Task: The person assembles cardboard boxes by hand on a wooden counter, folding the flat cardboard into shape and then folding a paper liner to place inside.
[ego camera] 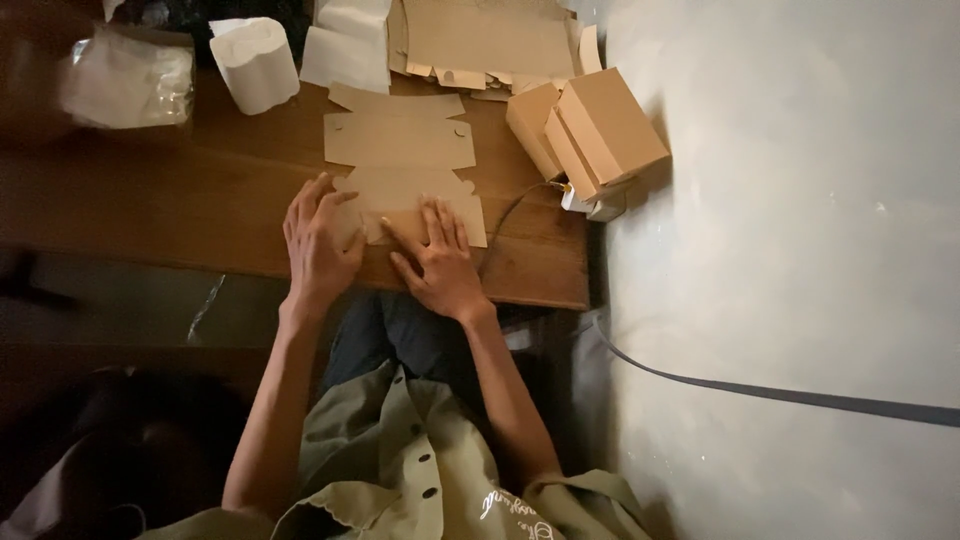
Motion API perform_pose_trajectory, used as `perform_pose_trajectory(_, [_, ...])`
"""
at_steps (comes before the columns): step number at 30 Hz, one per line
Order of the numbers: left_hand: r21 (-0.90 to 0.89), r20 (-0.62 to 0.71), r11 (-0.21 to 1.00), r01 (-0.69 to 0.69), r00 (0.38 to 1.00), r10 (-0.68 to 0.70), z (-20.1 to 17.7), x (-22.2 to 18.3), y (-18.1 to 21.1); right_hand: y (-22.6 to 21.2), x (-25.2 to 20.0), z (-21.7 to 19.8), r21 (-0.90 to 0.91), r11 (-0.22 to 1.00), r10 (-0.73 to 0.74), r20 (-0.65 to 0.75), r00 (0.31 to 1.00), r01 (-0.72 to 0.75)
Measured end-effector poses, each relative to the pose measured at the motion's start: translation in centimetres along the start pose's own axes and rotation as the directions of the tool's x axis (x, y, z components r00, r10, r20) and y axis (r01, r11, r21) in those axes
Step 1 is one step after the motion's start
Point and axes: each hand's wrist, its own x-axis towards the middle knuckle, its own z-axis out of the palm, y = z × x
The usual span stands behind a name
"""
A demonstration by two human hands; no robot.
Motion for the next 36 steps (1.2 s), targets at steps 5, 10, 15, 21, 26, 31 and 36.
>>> perform_pose_trajectory(5, [-0.005,-0.017,1.000,-0.010,1.000,0.010,0.9,1.3,-1.5,-0.1,0.0,-0.1,0.036,0.999,0.013,0.002,1.000,-0.013])
perform_pose_trajectory(10, [-0.054,-0.001,0.999,0.005,1.000,-0.005,0.4,1.4,-1.1,-0.2,0.0,-0.1,0.039,0.999,0.025,0.005,1.000,-0.025])
perform_pose_trajectory(15, [-0.046,0.019,0.999,0.009,1.000,-0.008,-0.6,0.7,-0.1,-0.5,0.1,-0.6,0.016,1.000,0.010,-0.001,1.000,-0.010])
perform_pose_trajectory(21, [-0.065,0.040,0.997,0.041,0.998,-0.039,-0.8,-0.3,0.0,-0.2,0.0,0.0,0.002,1.000,0.009,-0.017,1.000,-0.009])
perform_pose_trajectory(26, [-0.051,0.023,0.997,0.056,0.998,-0.055,-0.7,-0.2,-0.1,-0.4,0.0,-0.3,0.004,1.000,0.001,-0.012,1.000,-0.001])
perform_pose_trajectory(31, [-0.047,0.009,0.998,0.044,0.999,-0.044,0.2,0.6,-1.0,-0.3,0.0,-0.3,0.011,1.000,0.005,0.005,1.000,-0.005])
perform_pose_trajectory(36, [-0.031,-0.016,0.999,0.029,0.999,-0.030,0.5,1.6,-1.5,-0.1,0.0,0.0,0.003,1.000,0.006,-0.003,1.000,-0.006])
